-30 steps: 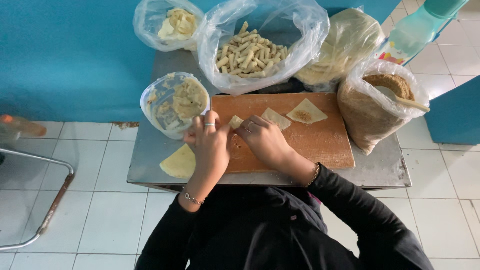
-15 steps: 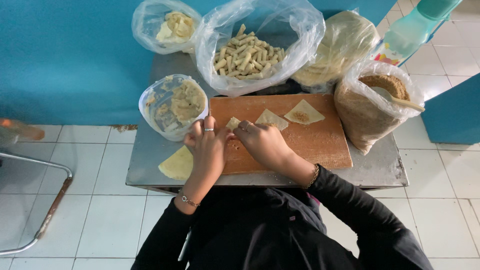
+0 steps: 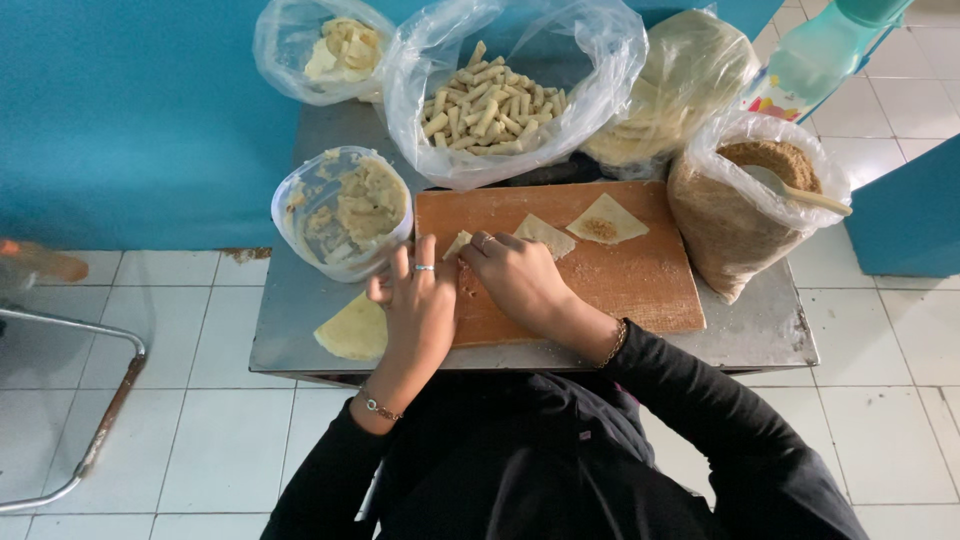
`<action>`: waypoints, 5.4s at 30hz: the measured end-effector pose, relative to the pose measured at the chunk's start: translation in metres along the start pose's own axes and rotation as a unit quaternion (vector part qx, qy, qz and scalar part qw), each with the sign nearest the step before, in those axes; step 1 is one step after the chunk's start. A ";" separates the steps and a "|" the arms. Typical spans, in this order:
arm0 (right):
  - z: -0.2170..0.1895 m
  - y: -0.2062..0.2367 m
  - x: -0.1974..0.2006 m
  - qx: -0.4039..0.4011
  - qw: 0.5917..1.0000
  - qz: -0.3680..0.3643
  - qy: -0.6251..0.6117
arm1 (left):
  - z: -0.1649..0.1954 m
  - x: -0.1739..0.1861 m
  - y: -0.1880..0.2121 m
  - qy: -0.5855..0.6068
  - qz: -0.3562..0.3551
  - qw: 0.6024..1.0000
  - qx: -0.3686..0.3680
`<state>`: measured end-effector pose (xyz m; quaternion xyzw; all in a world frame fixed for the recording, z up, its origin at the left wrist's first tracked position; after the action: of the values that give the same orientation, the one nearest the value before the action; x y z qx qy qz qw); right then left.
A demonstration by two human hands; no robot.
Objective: The person spoons filling from a plastic container onto triangular dough wrappers laid out on a board, then folds and pinches the wrappers closed into filled pastries, working through the wrappers one at a time and setting finished ones aside.
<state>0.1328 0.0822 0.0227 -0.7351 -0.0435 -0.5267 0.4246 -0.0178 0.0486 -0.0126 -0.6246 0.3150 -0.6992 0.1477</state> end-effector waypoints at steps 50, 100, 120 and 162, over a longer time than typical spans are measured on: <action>0.031 -0.035 -0.014 0.093 0.990 0.039 0.094 | -0.019 0.035 -0.016 0.125 0.073 0.980 0.135; 0.068 0.050 0.046 -0.233 0.969 0.061 0.047 | 0.055 -0.023 -0.059 0.341 0.045 0.938 -0.037; 0.067 0.039 0.038 -0.219 0.951 0.103 -0.192 | 0.056 -0.027 -0.072 0.448 -0.014 0.892 -0.064; 0.087 0.022 0.056 -0.170 0.956 -0.031 -0.238 | 0.033 -0.050 -0.081 0.485 -0.105 0.864 -0.082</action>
<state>0.2332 0.1051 0.0478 -0.8986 -0.0757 -0.3492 0.2546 0.0381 0.1311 -0.0002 -0.2463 0.3358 -0.8967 -0.1500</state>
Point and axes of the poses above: each hand's wrist, its own y-axis away from the middle knuckle, its own x-axis out of the back of the hand, z = x × y, the point moved 2 cm from there along -y, towards the middle knuckle, and after that the axes turned 10 degrees about z, right-handed, at the moved point
